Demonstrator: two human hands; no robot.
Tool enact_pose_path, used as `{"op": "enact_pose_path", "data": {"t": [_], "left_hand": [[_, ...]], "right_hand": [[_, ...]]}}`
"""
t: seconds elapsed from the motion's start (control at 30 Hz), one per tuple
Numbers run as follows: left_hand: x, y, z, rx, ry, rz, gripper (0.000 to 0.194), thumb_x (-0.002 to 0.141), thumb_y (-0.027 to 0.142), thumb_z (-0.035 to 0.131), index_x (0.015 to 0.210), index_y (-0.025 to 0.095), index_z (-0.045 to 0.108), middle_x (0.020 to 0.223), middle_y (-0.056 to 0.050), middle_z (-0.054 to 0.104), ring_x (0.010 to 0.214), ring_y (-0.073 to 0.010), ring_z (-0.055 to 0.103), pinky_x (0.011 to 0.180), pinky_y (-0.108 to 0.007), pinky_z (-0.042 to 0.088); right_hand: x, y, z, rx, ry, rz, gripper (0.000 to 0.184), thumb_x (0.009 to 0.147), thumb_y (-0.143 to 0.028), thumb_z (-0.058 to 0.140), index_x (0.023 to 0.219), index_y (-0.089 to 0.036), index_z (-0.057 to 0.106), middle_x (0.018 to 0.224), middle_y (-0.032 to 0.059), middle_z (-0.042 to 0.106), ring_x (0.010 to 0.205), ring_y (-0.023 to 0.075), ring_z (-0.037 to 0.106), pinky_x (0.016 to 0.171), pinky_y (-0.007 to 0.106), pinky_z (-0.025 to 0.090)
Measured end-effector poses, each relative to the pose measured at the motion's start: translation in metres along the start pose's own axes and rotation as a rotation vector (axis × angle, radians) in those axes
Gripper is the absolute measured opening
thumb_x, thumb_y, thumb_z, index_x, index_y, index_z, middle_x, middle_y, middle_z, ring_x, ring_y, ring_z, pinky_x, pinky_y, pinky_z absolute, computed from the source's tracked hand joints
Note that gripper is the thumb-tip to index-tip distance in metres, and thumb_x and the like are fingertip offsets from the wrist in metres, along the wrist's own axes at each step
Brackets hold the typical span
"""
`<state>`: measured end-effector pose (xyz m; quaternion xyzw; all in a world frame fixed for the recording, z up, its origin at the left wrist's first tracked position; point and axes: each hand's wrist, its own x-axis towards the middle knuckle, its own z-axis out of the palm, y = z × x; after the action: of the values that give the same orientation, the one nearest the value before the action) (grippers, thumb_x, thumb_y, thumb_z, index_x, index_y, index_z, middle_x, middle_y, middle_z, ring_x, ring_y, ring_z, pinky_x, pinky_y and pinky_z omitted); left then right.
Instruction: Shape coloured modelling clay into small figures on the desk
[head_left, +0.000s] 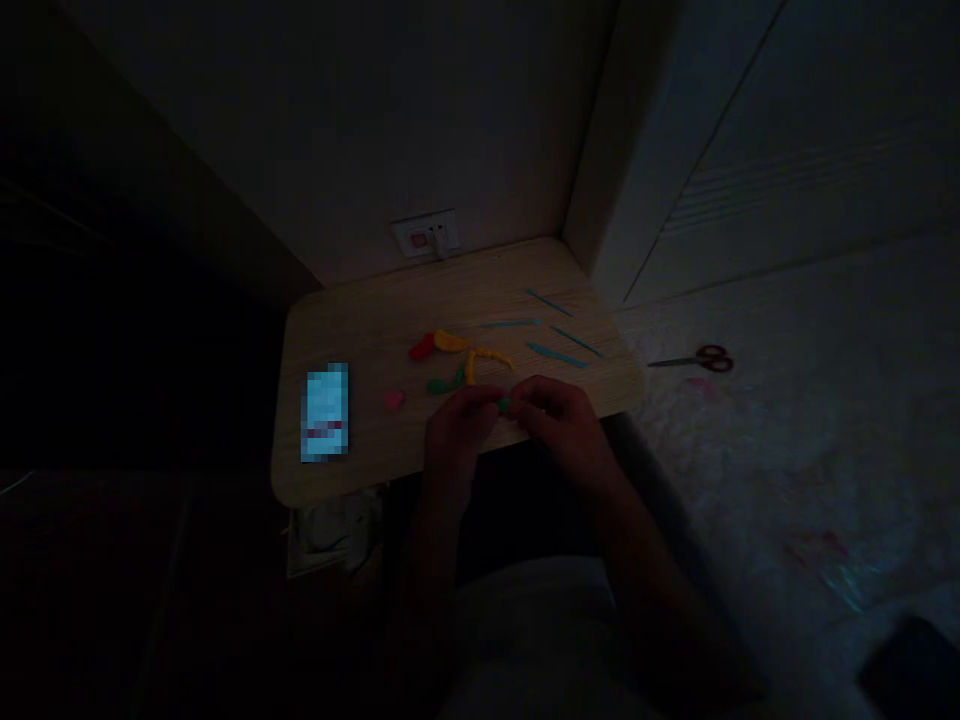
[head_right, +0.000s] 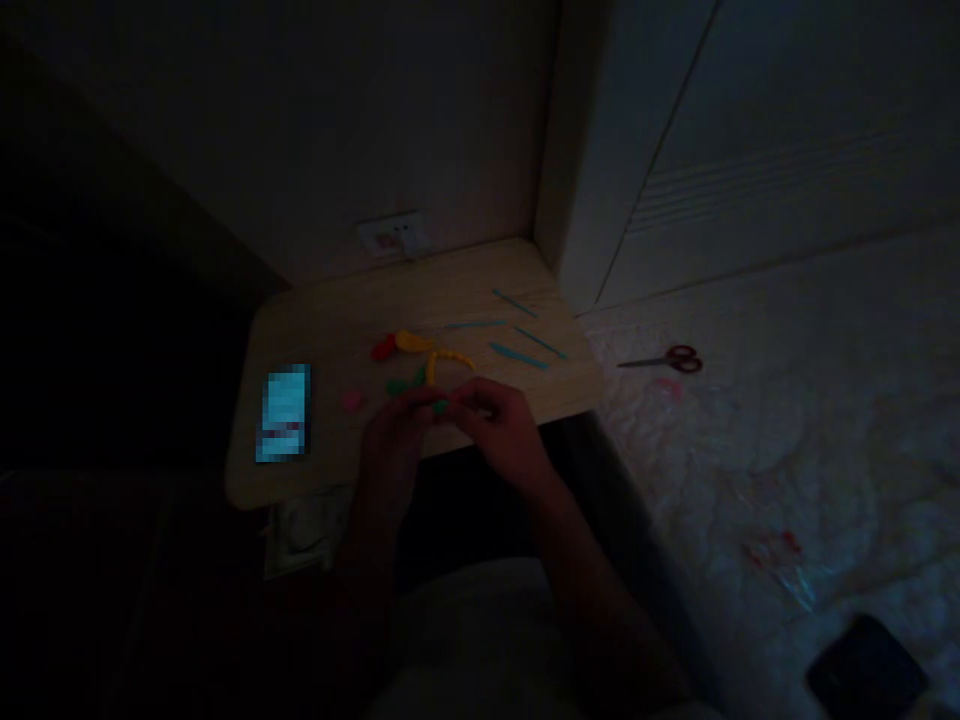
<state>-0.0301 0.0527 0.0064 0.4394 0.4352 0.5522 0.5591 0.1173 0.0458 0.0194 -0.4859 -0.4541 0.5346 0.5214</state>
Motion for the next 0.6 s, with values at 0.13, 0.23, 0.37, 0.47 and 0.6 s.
{"op": "enact_pose_path", "data": {"t": [0.13, 0.23, 0.37, 0.47, 0.6], "left_hand": [[0.004, 0.006, -0.007, 0.13, -0.051, 0.055, 0.013, 0.078, 0.032, 0.083, 0.086, 0.023, 0.083, 0.091, -0.004, 0.078, 0.091, -0.0197, 0.07, 0.086, -0.03, 0.054], [0.006, 0.006, -0.011, 0.158, -0.06, 0.087, 0.009, 0.077, 0.028, 0.083, 0.082, 0.022, 0.082, 0.088, -0.005, 0.077, 0.087, -0.0197, 0.071, 0.083, -0.031, 0.056], [0.007, 0.003, -0.015, 0.164, -0.04, 0.116, 0.008, 0.076, 0.026, 0.083, 0.082, 0.021, 0.081, 0.086, -0.004, 0.075, 0.084, -0.0179, 0.07, 0.08, -0.028, 0.055], [0.006, 0.0, -0.013, 0.179, 0.022, 0.147, 0.009, 0.075, 0.027, 0.083, 0.077, 0.02, 0.079, 0.082, -0.003, 0.073, 0.081, -0.0172, 0.068, 0.078, -0.028, 0.055], [0.004, -0.006, -0.006, 0.061, 0.148, 0.104, 0.013, 0.072, 0.029, 0.087, 0.075, 0.019, 0.078, 0.078, -0.001, 0.073, 0.078, -0.0149, 0.068, 0.078, -0.026, 0.054]], "right_hand": [[0.001, 0.002, 0.0, -0.01, -0.031, 0.02, 0.017, 0.078, -0.035, 0.076, 0.074, -0.02, 0.069, 0.069, -0.0013, 0.064, 0.066, 0.0135, 0.056, 0.061, 0.026, 0.044], [0.001, 0.003, 0.0, -0.025, -0.025, 0.018, 0.018, 0.078, -0.036, 0.077, 0.075, -0.02, 0.07, 0.07, -0.0006, 0.065, 0.067, 0.0142, 0.058, 0.061, 0.026, 0.044], [0.002, 0.004, 0.0, -0.062, -0.018, -0.009, 0.023, 0.076, -0.04, 0.082, 0.077, -0.019, 0.074, 0.072, 0.0007, 0.069, 0.069, 0.0155, 0.061, 0.06, 0.026, 0.045], [0.002, 0.006, 0.001, -0.087, -0.016, -0.028, 0.021, 0.077, -0.039, 0.082, 0.078, -0.019, 0.076, 0.073, 0.0013, 0.072, 0.069, 0.0159, 0.063, 0.06, 0.026, 0.046], [0.002, 0.007, 0.004, -0.068, -0.013, -0.055, 0.016, 0.079, -0.035, 0.08, 0.08, -0.02, 0.076, 0.075, 0.0015, 0.074, 0.07, 0.0155, 0.065, 0.061, 0.026, 0.049]]}}
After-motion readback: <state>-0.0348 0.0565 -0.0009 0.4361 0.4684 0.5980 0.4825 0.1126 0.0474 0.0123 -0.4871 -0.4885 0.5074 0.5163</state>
